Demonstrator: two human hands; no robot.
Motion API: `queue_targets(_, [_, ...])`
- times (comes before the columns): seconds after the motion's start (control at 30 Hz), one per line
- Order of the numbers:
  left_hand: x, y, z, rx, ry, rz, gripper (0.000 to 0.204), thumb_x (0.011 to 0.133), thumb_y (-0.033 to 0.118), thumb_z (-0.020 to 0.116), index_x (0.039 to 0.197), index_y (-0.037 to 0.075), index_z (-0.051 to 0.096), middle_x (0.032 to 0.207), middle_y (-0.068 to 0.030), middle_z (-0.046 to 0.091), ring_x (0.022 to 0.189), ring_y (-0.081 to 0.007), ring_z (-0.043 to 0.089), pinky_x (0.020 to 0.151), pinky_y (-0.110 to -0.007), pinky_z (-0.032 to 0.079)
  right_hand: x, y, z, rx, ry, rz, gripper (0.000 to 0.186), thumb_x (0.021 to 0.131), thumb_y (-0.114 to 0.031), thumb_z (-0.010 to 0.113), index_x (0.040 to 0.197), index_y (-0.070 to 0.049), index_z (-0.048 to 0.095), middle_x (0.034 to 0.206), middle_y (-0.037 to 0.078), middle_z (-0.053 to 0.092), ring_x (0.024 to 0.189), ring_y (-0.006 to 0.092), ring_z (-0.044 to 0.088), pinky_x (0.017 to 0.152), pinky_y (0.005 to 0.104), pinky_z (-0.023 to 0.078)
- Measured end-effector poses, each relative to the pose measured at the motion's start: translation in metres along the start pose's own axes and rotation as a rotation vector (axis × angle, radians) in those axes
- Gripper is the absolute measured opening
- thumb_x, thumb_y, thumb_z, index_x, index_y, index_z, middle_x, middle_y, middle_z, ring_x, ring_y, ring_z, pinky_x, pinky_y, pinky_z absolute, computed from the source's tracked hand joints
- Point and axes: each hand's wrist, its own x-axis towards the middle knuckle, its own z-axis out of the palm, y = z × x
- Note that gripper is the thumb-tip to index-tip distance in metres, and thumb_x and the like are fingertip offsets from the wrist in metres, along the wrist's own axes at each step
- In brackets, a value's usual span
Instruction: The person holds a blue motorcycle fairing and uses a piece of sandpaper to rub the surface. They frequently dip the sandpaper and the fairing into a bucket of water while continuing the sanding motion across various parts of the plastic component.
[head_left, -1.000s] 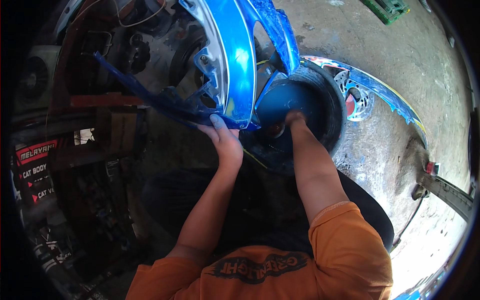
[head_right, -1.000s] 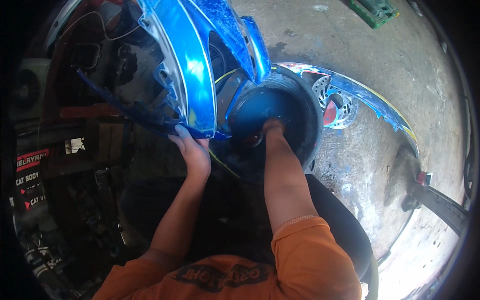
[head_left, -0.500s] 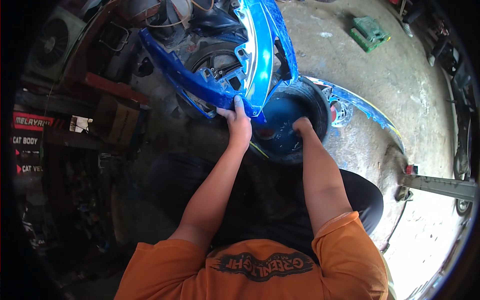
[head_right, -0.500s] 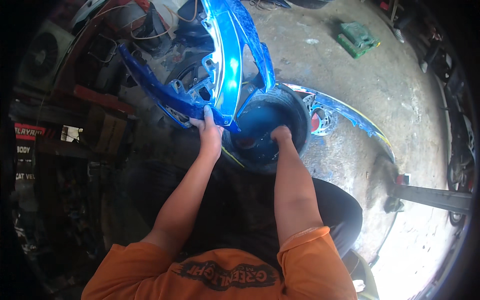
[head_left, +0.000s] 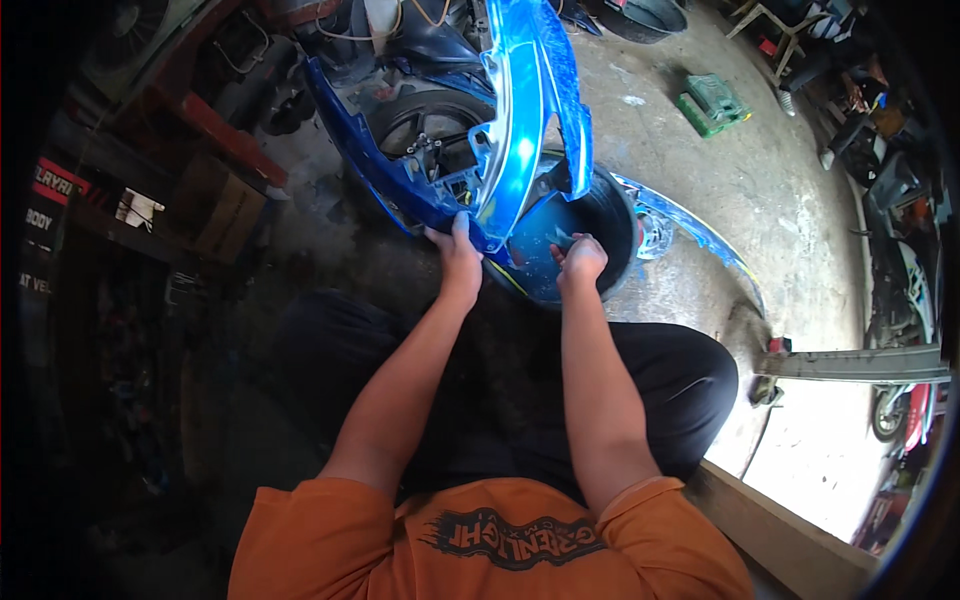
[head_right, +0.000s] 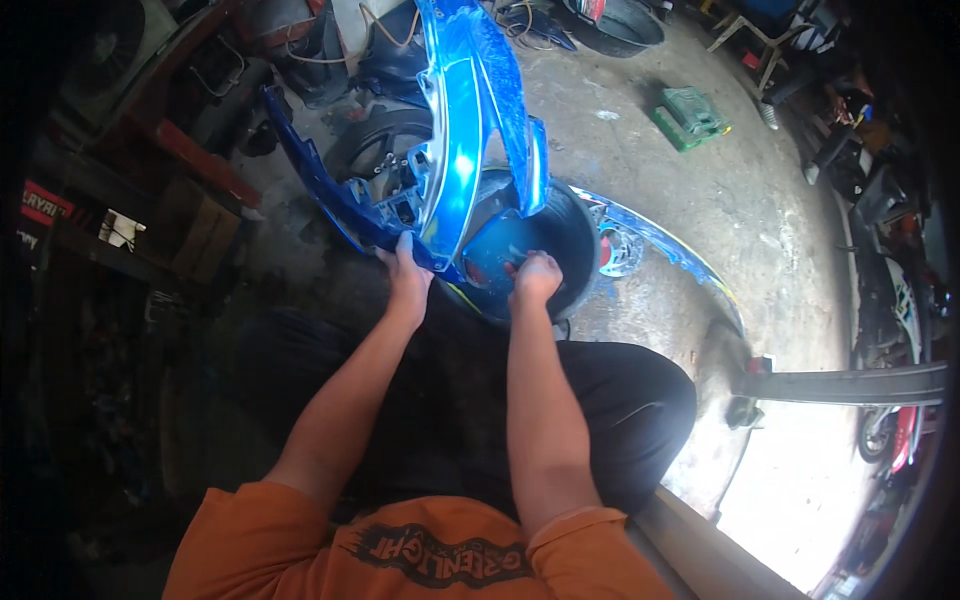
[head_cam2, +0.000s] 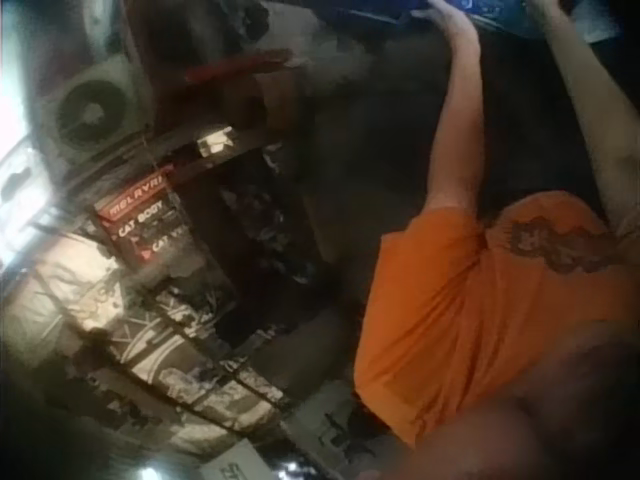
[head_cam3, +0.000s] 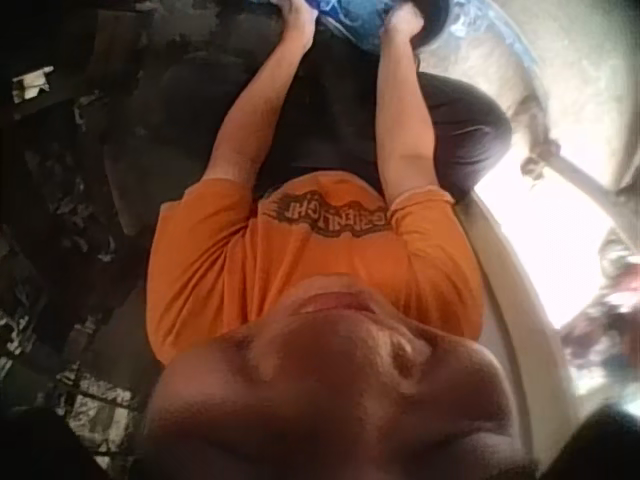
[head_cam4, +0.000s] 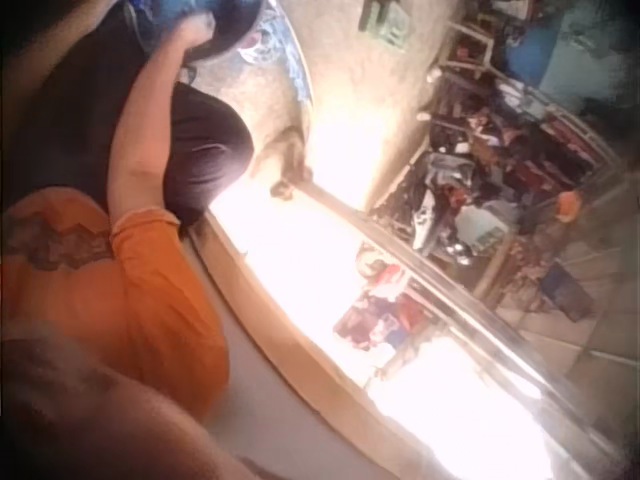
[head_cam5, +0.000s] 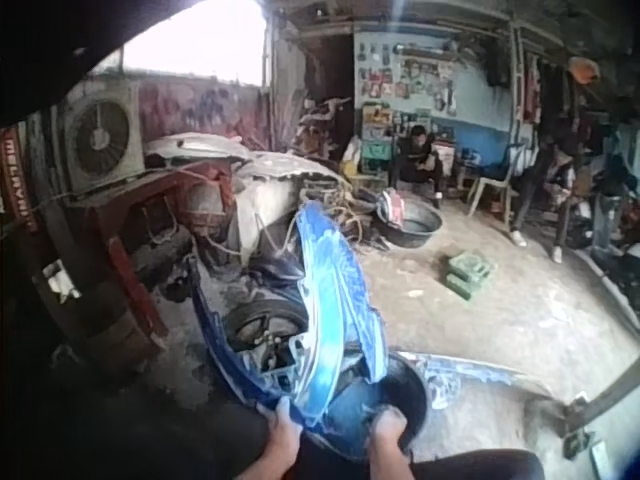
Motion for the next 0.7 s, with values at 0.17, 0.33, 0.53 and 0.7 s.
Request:
queue_targets(0.17, [0.012,-0.016,-0.011,-0.070,-0.035,0.036,0.100,0.106,0.046,0.063,0.173,0.016,-0.004,0.166,-0.0154,0.036,0.147,-0.0319,0.047,0.116,-0.051,0.044,-0.043,-0.034,0.007,0.338,-0.127,0.125,0.020,0.106,-0.006,0.050,0.117,0.000,0.065,0.119,0.018,0.057,0.097,0.0378,0.065,0.081,0.0497,0.067])
queue_targets(0.33, [-0.005,0.001,0.000,-0.078,-0.012,0.016,0.093,0.109,0.039,0.061,0.165,-0.012,0.007,0.165,-0.0304,0.037,0.150,-0.0367,0.044,0.126,-0.041,0.031,-0.071,-0.081,0.028,0.351,-0.257,-0.033,0.023,0.108,-0.008,0.056,0.125,0.006,0.065,0.105,0.015,0.069,0.092,0.0275,0.072,0.086,0.0443,0.063])
queue_targets(0.53, [-0.009,0.014,0.004,-0.016,-0.013,0.018,0.092,0.109,0.038,0.061,0.165,-0.012,0.008,0.166,-0.0317,0.035,0.152,-0.0379,0.042,0.128,-0.042,0.030,-0.098,-0.132,0.055,0.014,-0.346,-0.537,0.045,0.099,0.008,0.053,0.144,0.005,0.059,0.116,0.018,0.074,0.094,0.0216,0.073,0.088,0.0303,0.057])
queue_targets(0.7, [-0.014,0.026,0.006,0.034,0.001,0.086,0.090,0.108,0.037,0.062,0.164,-0.012,0.010,0.166,-0.0321,0.036,0.151,-0.0392,0.042,0.127,-0.043,0.030,-0.104,-0.173,0.095,-0.337,-0.335,-1.009,0.044,0.098,0.005,0.061,0.141,0.002,0.061,0.121,0.020,0.076,0.102,0.0267,0.077,0.092,0.0351,0.057])
